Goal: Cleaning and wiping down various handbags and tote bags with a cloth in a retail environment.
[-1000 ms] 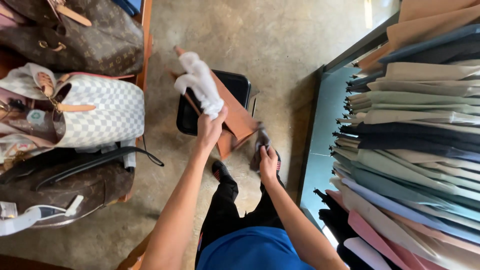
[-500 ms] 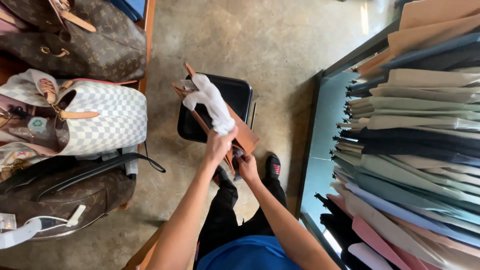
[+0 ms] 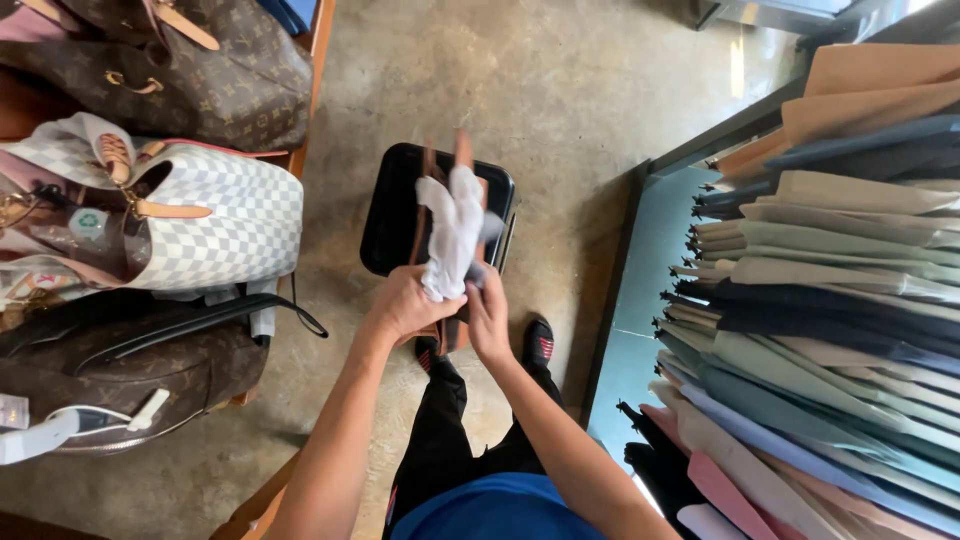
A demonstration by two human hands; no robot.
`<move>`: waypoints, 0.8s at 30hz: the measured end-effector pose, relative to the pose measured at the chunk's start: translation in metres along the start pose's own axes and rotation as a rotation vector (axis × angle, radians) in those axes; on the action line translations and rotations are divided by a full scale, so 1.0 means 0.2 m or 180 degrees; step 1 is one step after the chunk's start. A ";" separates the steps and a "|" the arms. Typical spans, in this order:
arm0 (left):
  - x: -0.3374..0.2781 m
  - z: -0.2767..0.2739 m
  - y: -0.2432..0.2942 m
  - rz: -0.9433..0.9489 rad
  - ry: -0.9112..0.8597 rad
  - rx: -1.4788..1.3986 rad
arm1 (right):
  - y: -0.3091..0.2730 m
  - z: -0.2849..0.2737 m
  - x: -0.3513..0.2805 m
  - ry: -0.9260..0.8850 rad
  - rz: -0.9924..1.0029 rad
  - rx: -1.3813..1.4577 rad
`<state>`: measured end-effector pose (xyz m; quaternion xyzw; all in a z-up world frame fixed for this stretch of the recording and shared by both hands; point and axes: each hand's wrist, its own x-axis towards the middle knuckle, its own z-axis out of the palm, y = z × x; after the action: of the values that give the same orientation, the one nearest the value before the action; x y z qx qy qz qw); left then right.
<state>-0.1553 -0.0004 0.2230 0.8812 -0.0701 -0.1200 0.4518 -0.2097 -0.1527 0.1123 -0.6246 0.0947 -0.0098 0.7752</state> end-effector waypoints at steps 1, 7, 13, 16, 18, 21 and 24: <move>-0.02 -0.02 0.03 -0.0142 -0.0134 -0.0066 | 0.06 0.03 0.04 -0.0150 -0.0178 -0.0132; -0.15 -0.03 -0.13 -0.0557 -0.0361 -0.0519 | 0.48 0.07 0.14 0.0298 0.1418 -0.0115; -0.19 -0.11 -0.16 -0.0408 -0.0235 -0.1064 | 0.28 0.26 0.09 -0.0060 0.0203 0.0346; -0.17 -0.18 -0.20 -0.0192 -0.0200 -0.1843 | 0.29 0.26 0.13 0.0118 0.0692 -0.0092; -0.16 -0.22 -0.23 -0.0235 -0.0244 -0.2304 | 0.22 0.27 0.11 0.0357 0.1287 -0.0507; -0.04 -0.27 -0.25 -0.1061 -0.0237 -0.2738 | 0.10 0.29 0.12 0.0228 0.0268 0.0422; 0.17 -0.33 -0.19 -0.1676 0.0231 -0.2052 | 0.04 0.30 0.18 0.0479 0.0779 0.0771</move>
<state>-0.1048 0.0646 0.2245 0.6862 0.2147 -0.2160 0.6606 -0.1665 -0.0982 0.1110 -0.5080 0.2257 0.0266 0.8309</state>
